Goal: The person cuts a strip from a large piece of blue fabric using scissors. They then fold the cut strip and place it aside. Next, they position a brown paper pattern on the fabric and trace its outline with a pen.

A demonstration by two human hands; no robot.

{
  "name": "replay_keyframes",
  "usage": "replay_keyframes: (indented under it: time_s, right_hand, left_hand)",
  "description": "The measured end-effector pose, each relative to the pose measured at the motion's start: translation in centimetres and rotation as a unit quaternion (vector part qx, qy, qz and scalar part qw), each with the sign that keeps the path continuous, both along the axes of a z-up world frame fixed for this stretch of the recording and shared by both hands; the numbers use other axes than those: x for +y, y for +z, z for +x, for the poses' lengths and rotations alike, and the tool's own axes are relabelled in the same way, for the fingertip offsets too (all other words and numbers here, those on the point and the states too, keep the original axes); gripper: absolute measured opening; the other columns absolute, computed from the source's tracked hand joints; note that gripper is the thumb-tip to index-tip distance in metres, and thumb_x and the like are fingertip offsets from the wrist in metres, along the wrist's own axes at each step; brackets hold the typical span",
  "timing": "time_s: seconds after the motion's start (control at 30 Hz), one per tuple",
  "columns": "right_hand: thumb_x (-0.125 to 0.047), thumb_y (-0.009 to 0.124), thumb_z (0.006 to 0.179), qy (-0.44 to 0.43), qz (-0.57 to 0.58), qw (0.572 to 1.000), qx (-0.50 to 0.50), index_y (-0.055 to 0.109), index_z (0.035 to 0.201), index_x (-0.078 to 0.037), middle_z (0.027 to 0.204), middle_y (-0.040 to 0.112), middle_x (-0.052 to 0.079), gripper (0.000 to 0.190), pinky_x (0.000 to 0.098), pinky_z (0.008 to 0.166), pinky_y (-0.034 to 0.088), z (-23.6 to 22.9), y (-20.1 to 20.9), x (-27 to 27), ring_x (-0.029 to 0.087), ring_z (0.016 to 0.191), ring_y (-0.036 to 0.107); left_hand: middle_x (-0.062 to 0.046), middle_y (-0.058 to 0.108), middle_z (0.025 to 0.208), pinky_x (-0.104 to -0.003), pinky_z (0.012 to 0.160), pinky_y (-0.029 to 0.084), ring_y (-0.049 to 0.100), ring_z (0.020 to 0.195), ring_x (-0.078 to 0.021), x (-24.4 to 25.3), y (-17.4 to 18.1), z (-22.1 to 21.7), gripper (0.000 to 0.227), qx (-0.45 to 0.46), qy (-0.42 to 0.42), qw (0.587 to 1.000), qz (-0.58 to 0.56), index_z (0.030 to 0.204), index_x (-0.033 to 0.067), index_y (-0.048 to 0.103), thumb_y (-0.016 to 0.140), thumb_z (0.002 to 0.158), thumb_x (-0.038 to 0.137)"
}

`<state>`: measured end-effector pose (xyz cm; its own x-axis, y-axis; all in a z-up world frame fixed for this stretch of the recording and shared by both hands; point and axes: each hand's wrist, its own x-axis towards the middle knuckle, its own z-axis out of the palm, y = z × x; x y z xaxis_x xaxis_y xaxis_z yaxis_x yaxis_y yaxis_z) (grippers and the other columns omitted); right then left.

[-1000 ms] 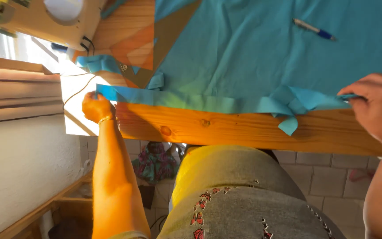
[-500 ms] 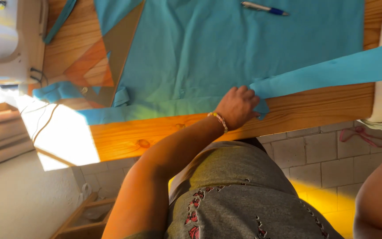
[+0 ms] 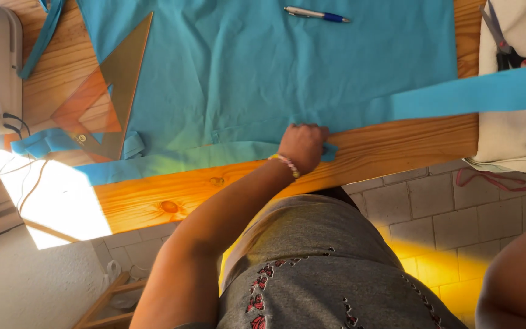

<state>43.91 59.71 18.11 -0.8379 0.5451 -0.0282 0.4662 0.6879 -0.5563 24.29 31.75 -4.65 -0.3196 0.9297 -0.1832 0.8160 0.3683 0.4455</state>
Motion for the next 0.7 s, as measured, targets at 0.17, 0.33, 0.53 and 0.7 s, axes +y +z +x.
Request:
replay_keyframes:
  time_s: [0.17,0.33,0.53,0.7]
  right_hand:
    - [0.005,0.079,0.093,-0.002,-0.027,0.999,0.021,0.076,0.115,0.003,0.106,0.074,0.018,0.023,0.0419,0.078,0.051,-0.9,-5.4,-3.7,0.03,0.093,0.067]
    - [0.004,0.082,0.091,0.01,-0.047,0.998,0.047,0.076,0.115,0.003,0.105,0.075,0.017,0.024,0.0414,0.073,0.051,-3.1,-11.6,-8.2,0.029,0.09,0.068]
    - [-0.007,0.081,0.087,-0.122,-0.289,0.95,0.003,0.077,0.109,-0.011,0.083,0.072,0.01,0.023,0.0319,0.065,0.057,-5.4,-20.2,-11.8,0.016,0.075,0.069]
    - [-0.005,0.089,0.081,-0.178,-0.529,0.827,0.061,0.073,0.104,-0.008,0.078,0.061,-0.006,0.027,0.0202,0.069,0.057,-9.4,-17.4,-15.7,0.005,0.074,0.06]
  left_hand:
    - [-0.006,0.073,0.093,-0.039,0.078,0.054,0.066,0.085,-0.0267,-4.2,8.4,-4.9,0.044,-0.334,0.033,0.937,0.095,0.121,0.0224,0.064,0.076,0.082,0.006]
    - [0.009,0.066,0.097,-0.021,0.077,0.049,0.048,0.077,-0.0053,-8.1,7.2,-5.5,0.078,-0.44,0.077,0.893,0.061,0.152,0.0272,0.054,0.059,0.083,-0.01]
    - [-0.001,0.079,0.104,-0.033,0.105,0.05,0.063,0.109,-0.0093,-7.7,8.3,-3.4,0.047,-0.556,0.155,0.807,0.127,0.128,0.0164,0.074,0.061,0.09,-0.007]
    - [0.003,0.08,0.094,-0.027,0.101,0.047,0.062,0.097,-0.008,-7.2,9.4,-2.5,0.033,-0.558,0.166,0.792,0.186,0.116,0.0175,0.079,0.083,0.084,0.007]
